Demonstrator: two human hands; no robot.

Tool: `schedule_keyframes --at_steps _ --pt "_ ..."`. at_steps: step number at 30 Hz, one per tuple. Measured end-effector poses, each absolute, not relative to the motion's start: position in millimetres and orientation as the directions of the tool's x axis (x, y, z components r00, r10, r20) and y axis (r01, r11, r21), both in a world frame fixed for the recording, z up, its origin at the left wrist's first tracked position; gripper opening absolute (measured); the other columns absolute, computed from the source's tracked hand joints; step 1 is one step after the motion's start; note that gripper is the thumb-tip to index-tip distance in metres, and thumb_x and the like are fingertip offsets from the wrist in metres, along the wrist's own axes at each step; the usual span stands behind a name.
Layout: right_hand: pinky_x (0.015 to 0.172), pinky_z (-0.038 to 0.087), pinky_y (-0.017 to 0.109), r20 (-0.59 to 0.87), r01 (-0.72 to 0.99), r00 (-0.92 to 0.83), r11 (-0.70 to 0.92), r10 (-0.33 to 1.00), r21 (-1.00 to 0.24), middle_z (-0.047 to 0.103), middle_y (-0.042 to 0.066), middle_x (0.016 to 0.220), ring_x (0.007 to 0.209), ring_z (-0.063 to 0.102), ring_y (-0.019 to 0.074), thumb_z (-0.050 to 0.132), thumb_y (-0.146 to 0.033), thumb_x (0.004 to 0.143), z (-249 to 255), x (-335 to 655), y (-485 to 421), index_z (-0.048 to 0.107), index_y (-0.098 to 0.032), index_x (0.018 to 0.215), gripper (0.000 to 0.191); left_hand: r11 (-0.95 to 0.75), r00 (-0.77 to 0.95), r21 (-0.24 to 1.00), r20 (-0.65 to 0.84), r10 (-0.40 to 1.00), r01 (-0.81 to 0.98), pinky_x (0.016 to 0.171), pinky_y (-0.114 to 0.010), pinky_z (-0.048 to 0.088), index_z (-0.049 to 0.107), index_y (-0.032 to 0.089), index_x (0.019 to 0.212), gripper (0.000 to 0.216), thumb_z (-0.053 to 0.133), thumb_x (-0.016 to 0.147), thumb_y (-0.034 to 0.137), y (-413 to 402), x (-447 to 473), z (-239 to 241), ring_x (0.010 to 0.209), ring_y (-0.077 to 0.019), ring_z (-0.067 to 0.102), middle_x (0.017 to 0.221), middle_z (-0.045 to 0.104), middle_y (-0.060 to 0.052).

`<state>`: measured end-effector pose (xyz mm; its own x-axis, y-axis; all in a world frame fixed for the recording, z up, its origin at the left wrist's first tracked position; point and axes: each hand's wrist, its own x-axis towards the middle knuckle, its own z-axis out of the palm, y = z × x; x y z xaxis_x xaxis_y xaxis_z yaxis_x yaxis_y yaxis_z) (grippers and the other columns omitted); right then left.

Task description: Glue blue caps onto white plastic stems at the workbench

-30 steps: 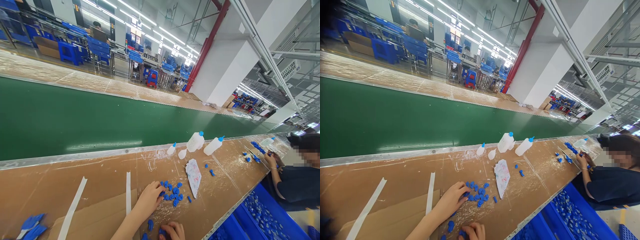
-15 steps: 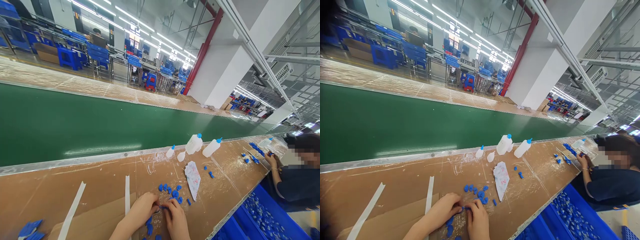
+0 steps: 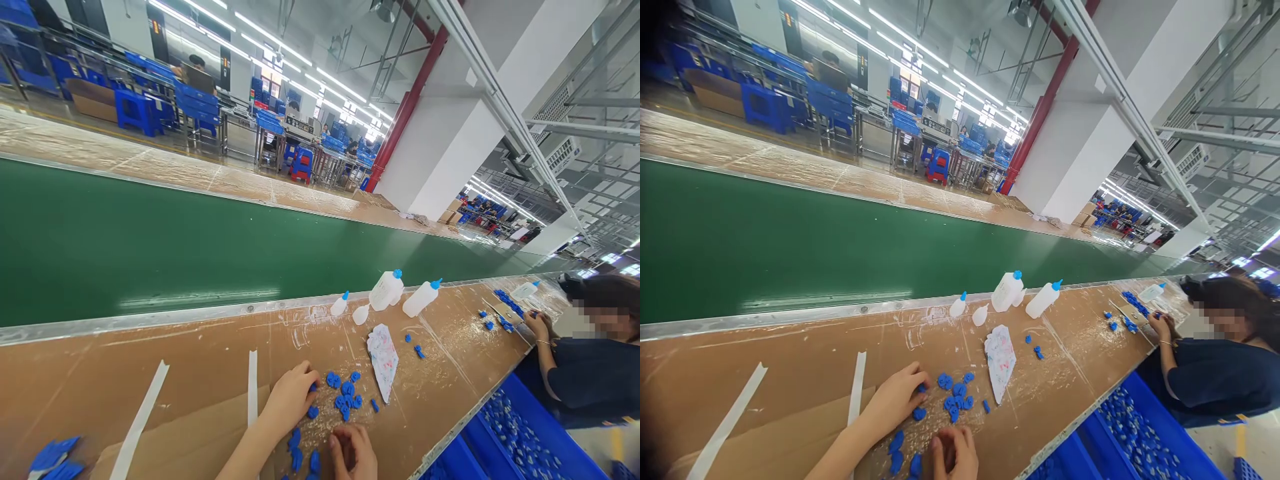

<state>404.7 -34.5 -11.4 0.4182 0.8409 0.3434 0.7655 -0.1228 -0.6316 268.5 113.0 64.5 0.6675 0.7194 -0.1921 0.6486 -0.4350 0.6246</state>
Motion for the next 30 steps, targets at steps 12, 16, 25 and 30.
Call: schedule_keyframes --at_steps 12,16,25,30 --pt "0.07 0.058 0.03 0.435 0.853 0.337 -0.076 0.835 -0.516 0.069 0.007 0.089 0.082 0.071 0.0218 0.055 -0.035 0.09 -4 427 -15 0.075 -0.026 0.093 0.022 -0.556 0.774 0.67 -0.046 0.631 0.493 0.096 -0.049 0.049 0.062 0.018 0.109 0.022 0.064 0.089 0.026 109 288 70 0.114 -0.025 0.057 0.122 0.061 -0.007" --pt "0.075 0.057 0.031 0.448 0.861 0.346 -0.089 0.825 -0.501 0.068 0.008 0.092 0.088 0.069 0.0215 0.049 -0.034 0.094 -10 422 -21 0.074 -0.026 0.094 0.026 -0.532 0.774 0.695 -0.056 0.63 0.483 0.093 -0.046 0.051 0.065 0.016 0.099 0.015 0.062 0.09 0.028 108 293 58 0.107 -0.0226 0.061 0.114 0.065 -0.006" --pt "0.063 0.054 0.025 0.432 0.863 0.328 -0.081 0.84 -0.498 0.067 0.001 0.084 0.073 0.069 0.0176 0.052 -0.037 0.093 -2 411 -14 0.07 -0.028 0.09 0.02 -0.454 0.769 0.752 -0.107 0.63 0.477 0.089 -0.044 0.053 0.064 0.016 0.103 0.018 0.061 0.091 0.029 107 279 53 0.101 -0.0212 0.064 0.109 0.067 -0.005" --pt "0.064 0.051 0.028 0.468 0.855 0.39 -0.123 0.793 -0.504 0.065 0.003 0.072 0.069 0.065 0.0195 0.036 -0.056 0.097 -16 403 -22 0.064 -0.025 0.071 0.049 -0.451 0.757 0.705 -0.187 0.626 0.547 0.086 -0.043 0.054 0.064 0.015 0.099 0.018 0.064 0.089 0.029 102 275 55 0.098 -0.0207 0.064 0.108 0.067 -0.005"
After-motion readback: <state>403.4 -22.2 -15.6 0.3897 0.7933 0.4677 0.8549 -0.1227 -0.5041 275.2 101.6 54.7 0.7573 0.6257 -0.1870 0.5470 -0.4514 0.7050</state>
